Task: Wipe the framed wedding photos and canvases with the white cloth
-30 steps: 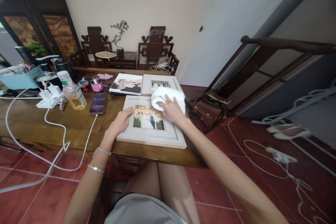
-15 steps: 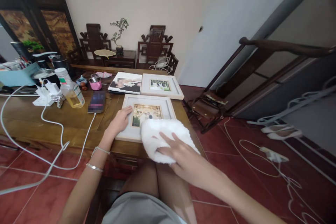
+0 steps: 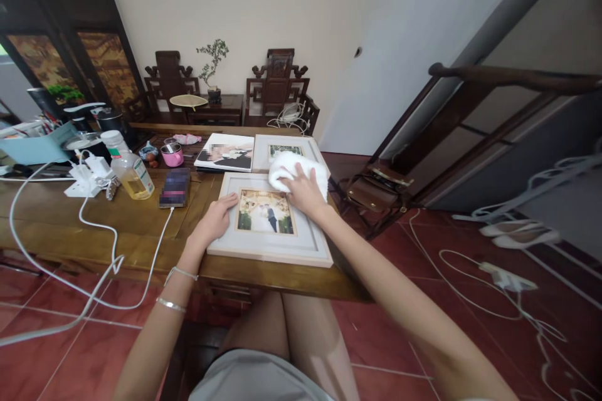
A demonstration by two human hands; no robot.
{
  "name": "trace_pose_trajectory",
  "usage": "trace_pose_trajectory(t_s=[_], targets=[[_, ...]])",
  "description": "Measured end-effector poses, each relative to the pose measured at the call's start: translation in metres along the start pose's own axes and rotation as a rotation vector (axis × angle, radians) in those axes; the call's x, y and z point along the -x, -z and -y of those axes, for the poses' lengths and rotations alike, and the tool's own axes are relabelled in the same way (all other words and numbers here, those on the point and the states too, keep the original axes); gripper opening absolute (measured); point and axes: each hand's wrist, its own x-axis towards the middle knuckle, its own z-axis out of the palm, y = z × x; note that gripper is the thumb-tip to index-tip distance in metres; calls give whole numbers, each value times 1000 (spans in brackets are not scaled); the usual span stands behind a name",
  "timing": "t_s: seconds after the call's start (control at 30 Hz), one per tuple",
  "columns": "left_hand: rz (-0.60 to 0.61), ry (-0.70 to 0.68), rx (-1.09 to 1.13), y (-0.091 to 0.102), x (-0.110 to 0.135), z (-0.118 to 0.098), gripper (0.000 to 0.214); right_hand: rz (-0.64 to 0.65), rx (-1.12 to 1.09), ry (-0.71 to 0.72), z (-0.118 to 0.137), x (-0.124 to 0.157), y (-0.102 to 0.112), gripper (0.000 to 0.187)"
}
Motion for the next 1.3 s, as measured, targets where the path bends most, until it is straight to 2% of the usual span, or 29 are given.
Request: trace_pose_trajectory(t_s=[0.07, 0.17, 0.23, 0.4, 0.47, 0.53, 0.67, 0.8, 0.93, 1.07, 1.17, 1.3], targets=[[-8, -5, 4, 0, 0, 1, 56, 31, -13, 45, 6, -1, -2, 53], [-14, 3, 7, -2, 0, 1, 56, 112, -64, 147, 22, 24, 3, 56], [-18, 12, 11, -2, 0, 1, 56, 183, -117, 208, 34, 52, 17, 58], [-8, 21, -17, -3, 0, -1, 55, 373, -277, 282, 61, 121, 68, 62], [0, 27, -40, -2, 0, -2, 54, 396, -337, 313, 70, 137, 78, 64], [9, 24, -45, -2, 0, -3, 54, 375, -369, 335, 74, 142, 75, 67], [26, 10, -48, -1, -1, -4, 55, 272, -311, 268, 64, 124, 47, 69], [36, 12, -62, 0, 0, -5, 55, 196, -146, 167, 34, 80, 22, 61], [38, 20, -45, 1, 0, -5, 56, 86, -11, 56, 10, 28, 9, 56], [33, 18, -26, 2, 0, -5, 56, 6, 29, 14, 7, -4, -1, 61], [28, 13, -32, 0, 0, -4, 56, 69, 18, 89, 17, 0, -5, 68], [20, 24, -51, -3, -1, -3, 55, 196, -46, 172, 38, 39, 12, 77]])
